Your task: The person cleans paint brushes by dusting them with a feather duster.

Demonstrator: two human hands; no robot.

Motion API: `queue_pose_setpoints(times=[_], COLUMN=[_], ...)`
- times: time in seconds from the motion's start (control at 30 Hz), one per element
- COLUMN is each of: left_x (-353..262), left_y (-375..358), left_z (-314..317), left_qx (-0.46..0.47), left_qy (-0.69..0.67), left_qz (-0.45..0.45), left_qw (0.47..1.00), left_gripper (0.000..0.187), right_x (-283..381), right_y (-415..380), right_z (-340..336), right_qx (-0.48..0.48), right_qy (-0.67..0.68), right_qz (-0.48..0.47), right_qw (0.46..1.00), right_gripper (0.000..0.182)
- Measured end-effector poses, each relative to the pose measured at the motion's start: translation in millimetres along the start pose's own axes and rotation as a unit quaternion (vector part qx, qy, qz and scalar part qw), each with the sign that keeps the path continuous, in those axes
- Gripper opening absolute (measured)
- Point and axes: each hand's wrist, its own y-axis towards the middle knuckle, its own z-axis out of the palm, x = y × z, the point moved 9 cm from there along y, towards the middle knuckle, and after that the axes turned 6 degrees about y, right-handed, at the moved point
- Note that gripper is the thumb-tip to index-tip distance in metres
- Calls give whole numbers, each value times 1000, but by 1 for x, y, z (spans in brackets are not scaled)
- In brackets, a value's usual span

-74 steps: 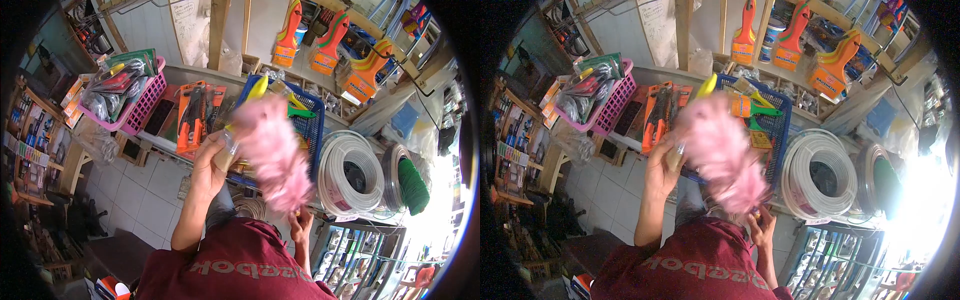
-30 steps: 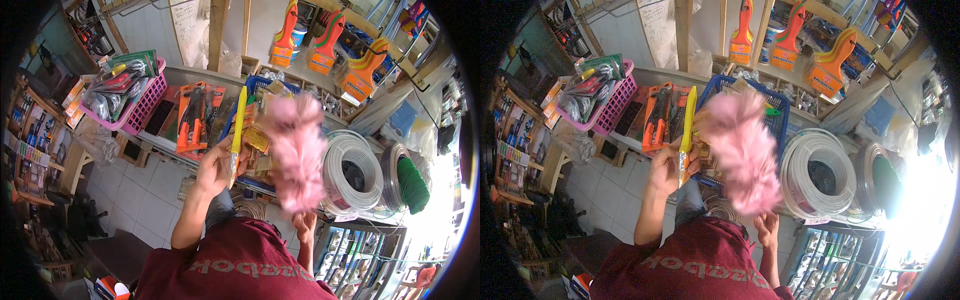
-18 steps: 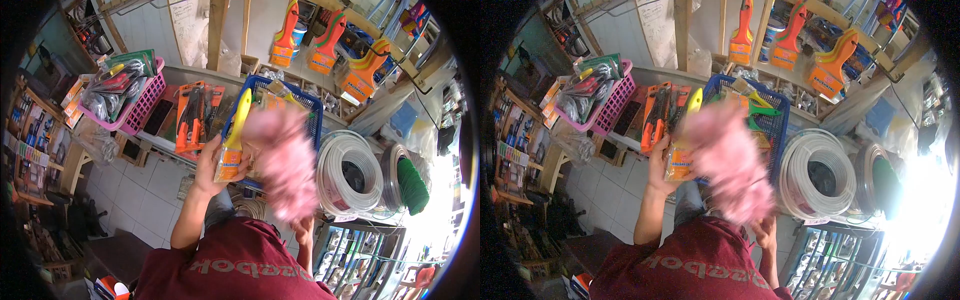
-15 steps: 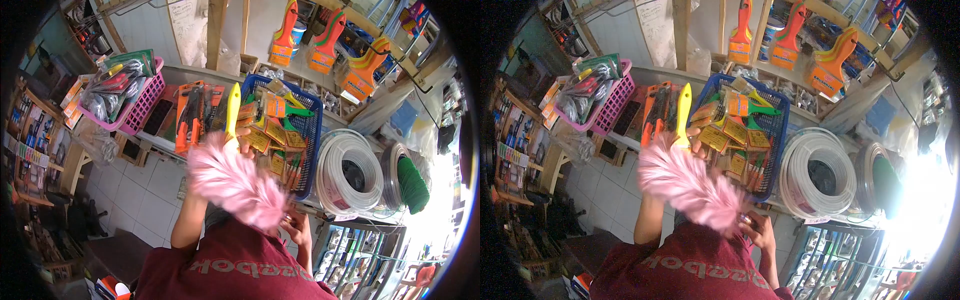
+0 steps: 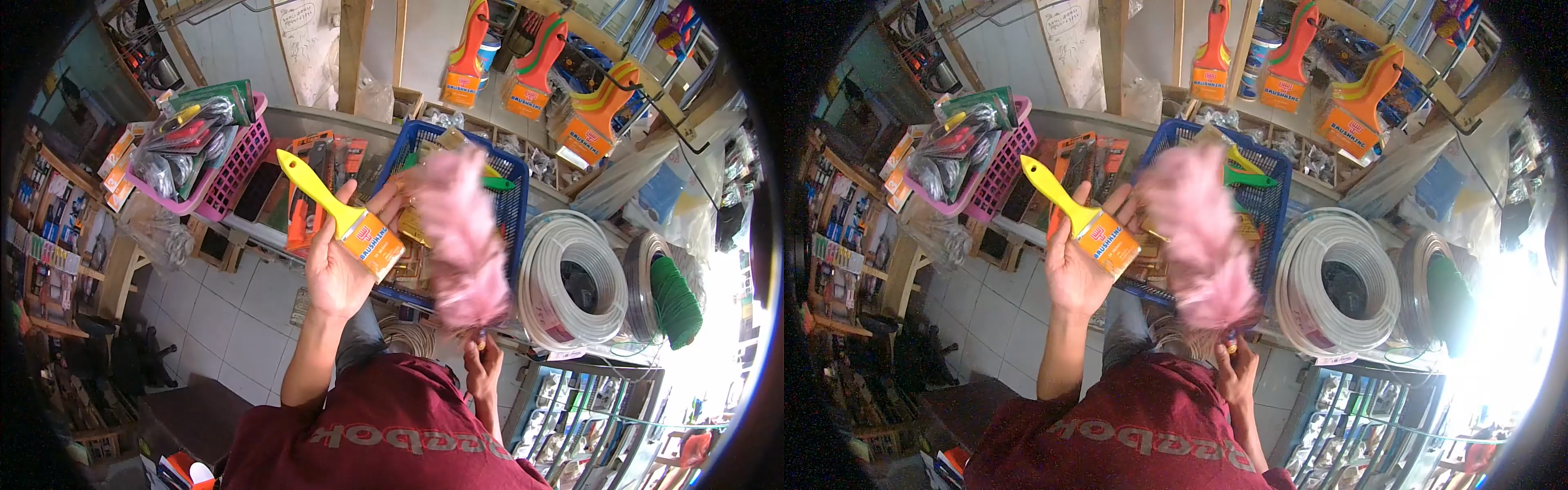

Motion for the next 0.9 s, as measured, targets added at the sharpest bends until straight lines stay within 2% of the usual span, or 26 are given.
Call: queue_pose_setpoints(times=[0.03,0.1,0.13,0.17,0.2,0.23,0.27,0.37,0.47,0.5,0.53,0.6,0.67,0.7,0.73,0.8,0.87,0.9], left_x=[-1,-3,-2,-2,-4,-1,-2,-9,-11,-12,-18,-5,-8,-11,-13,-13,-16,-16], left_y=[2,6,6,7,6,9,7,2,-1,-1,0,8,-4,0,-1,0,-1,-1], left_z=[5,6,5,3,6,1,4,15,13,22,24,3,12,21,20,17,17,15], left_qx=[9,34,56,78,99,66,65,49,42,46,104,37,25,62,53,39,42,54], left_qy=[-4,0,-39,-79,-118,-189,-161,-78,-102,-81,87,-174,-48,-54,-44,-27,-38,-37], left_qz=[16,45,52,59,64,27,27,36,32,34,99,34,33,56,60,67,86,101], left_qw=[1000,998,996,992,986,979,984,995,993,995,986,983,998,995,996,997,995,993], left_gripper=[50,50,50,50,50,49,48,47,47,48,48,49,49,47,47,47,46,46], right_x=[-5,3,10,10,33,25,14,-9,-8,4,17,13,1,-8,-9,-24,19,-11], right_y=[0,-7,-10,-12,-11,-9,-6,0,-9,-9,-11,-6,2,3,5,-3,-7,-7], right_z=[0,8,13,23,32,28,24,2,9,21,32,33,17,11,11,7,28,31], right_qx=[-2,62,95,148,150,135,120,-15,70,94,117,149,54,7,7,35,66,130], right_qy=[39,42,43,-29,-142,-138,-134,7,9,-4,-14,-167,-56,2,81,61,56,-25], right_qz=[-2,-63,-94,-88,-94,-58,-22,3,-64,-115,-167,-32,-25,-17,-22,28,-162,-94], right_qw=[999,995,990,985,974,979,983,1000,995,989,979,974,997,1000,996,997,983,987], right_gripper=[24,25,28,27,25,25,25,23,20,23,26,29,31,32,25,31,35,39])
